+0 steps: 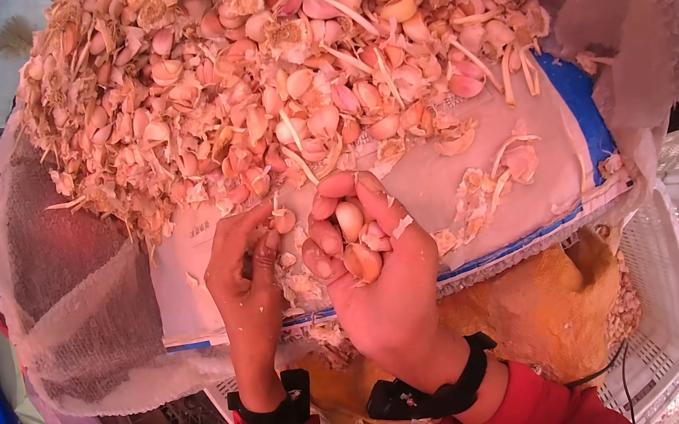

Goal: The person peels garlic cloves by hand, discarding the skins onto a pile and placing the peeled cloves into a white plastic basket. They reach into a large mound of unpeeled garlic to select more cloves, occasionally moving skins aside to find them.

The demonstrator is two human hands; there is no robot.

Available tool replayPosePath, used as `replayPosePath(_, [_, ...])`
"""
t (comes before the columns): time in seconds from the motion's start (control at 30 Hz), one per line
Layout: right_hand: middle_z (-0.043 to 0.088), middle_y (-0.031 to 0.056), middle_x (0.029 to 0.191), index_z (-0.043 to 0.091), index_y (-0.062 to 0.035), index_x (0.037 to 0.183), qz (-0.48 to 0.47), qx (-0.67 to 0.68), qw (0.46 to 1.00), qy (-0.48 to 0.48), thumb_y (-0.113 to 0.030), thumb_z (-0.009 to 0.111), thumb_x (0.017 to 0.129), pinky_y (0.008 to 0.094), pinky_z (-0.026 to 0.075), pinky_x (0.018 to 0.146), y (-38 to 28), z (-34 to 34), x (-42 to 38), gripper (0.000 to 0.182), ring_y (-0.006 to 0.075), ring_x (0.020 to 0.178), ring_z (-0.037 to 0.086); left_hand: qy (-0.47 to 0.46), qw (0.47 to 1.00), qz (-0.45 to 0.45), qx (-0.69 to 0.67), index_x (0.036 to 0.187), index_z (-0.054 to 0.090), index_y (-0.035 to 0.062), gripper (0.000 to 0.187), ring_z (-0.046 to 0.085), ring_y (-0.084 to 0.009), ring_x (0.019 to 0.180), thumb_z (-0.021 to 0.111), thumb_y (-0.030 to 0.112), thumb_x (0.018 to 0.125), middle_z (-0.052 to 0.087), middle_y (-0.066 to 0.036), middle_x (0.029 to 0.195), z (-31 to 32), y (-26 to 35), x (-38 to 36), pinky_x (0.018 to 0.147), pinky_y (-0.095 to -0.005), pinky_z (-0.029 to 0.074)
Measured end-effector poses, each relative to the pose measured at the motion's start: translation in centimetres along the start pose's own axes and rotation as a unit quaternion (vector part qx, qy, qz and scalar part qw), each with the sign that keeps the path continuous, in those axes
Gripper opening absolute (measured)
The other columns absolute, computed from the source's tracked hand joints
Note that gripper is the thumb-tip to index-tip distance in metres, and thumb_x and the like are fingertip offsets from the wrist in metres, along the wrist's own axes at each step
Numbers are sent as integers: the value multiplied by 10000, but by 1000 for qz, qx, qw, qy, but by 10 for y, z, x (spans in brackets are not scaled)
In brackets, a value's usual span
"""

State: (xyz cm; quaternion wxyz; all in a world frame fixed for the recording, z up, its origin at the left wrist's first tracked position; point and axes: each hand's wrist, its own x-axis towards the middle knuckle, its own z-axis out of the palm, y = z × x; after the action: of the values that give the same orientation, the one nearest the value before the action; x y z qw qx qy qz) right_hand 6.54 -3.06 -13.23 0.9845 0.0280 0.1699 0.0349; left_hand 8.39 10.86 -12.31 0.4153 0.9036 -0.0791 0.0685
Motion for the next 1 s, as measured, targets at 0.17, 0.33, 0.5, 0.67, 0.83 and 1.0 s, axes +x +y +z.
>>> replayPosePath(0.17, [518, 27, 803, 557, -21, 985, -2, -6, 1000, 4, -239, 432, 972, 264, 379, 587, 3, 1, 1, 251, 111, 669, 446, 32, 991, -37, -127, 1099, 615, -10, 241, 597, -125, 788, 577, -38, 862, 620, -84, 913, -5, -10, -9, 708, -233, 486])
replayPosePath(0.33, [520, 29, 804, 563, -28, 986, -6, -19, 1000, 8, -250, 439, 969, 263, 379, 581, 4, 1, 1, 255, 111, 663, 449, 76, 969, -80, -223, 1078, 619, -32, 201, 612, -119, 744, 574, -10, 883, 649, -82, 928, -5, -4, -15, 672, -233, 511])
replayPosePath(0.5, [531, 37, 814, 567, -30, 989, -28, -15, 999, 1, -236, 437, 963, 262, 376, 575, -1, 2, 1, 245, 114, 660, 452, 46, 998, 29, 28, 1013, 667, 35, 179, 563, -220, 918, 638, 74, 841, 651, -73, 957, -27, -11, -16, 848, -343, 439])
replayPosePath(0.67, [512, 67, 852, 556, -14, 993, -77, 3, 997, -26, -173, 407, 960, 225, 373, 506, -15, 17, -2, 220, 118, 643, 419, 57, 955, 150, 250, 991, 687, 114, 295, 501, -283, 947, 662, 41, 706, 593, -45, 1054, -23, 7, -7, 899, -391, 344])
replayPosePath(0.83, [508, 69, 862, 555, -16, 1000, -73, 13, 997, -3, -177, 384, 968, 225, 370, 503, -16, 17, -1, 237, 122, 642, 418, -75, 953, 161, 247, 955, 677, 103, 293, 509, -249, 920, 656, 16, 676, 575, -67, 973, -6, 11, 5, 805, -356, 345])
replayPosePath(1.0, [515, 62, 845, 559, -24, 1000, -65, 8, 998, -13, -185, 386, 968, 228, 361, 510, -17, 17, -3, 238, 117, 635, 420, -78, 949, 143, 269, 963, 670, 147, 331, 504, -230, 882, 682, 36, 652, 540, -52, 951, -1, 18, 3, 780, -358, 354])
